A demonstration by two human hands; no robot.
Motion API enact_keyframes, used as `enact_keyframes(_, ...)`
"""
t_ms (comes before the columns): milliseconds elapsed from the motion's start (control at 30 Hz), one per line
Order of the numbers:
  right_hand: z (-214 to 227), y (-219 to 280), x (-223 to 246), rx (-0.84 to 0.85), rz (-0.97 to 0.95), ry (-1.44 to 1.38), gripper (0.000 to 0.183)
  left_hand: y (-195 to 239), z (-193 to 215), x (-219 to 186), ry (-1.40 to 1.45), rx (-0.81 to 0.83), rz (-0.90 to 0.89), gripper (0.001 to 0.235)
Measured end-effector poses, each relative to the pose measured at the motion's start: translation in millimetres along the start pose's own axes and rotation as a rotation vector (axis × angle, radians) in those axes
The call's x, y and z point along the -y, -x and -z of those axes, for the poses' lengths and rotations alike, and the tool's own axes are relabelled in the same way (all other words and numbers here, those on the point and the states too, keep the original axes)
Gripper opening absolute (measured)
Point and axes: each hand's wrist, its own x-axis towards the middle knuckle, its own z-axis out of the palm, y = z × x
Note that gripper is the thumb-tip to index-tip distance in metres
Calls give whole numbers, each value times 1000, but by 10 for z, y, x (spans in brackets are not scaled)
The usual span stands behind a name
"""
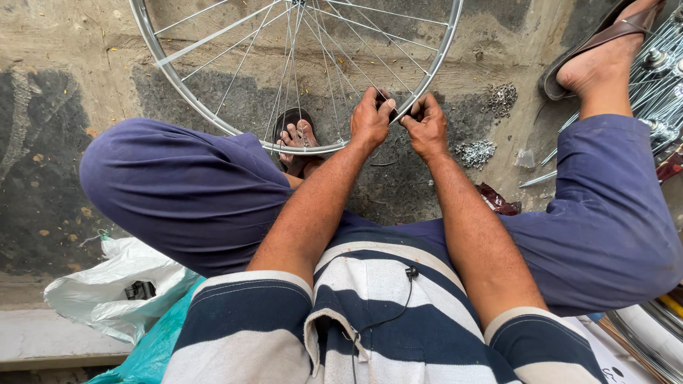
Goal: The person sits on the ground and installs spokes into a bicycle wheel rim, threading them through the hub and securing them with nipples. The person works methodically around the wheel, handling individual spokes and small metal parts.
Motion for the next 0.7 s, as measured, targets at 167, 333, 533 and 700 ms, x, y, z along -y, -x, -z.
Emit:
enact_keyframes(167, -36, 27, 29, -11, -3, -118, 29, 22, 21, -38, 9, 22, 45, 19)
enact_keyframes(333, -21, 14, -124, -89, -104, -180, 25, 34, 23, -16, 2, -10, 18, 19)
enact_keyframes(533, -74, -59, -519, 30, -65, -292, 14, -18, -26, 131, 25, -34, -64, 19)
enact_keyframes(700, -146, -30, -521, -61, -222, -490, 14, -70, -59, 209, 288, 48, -100, 21)
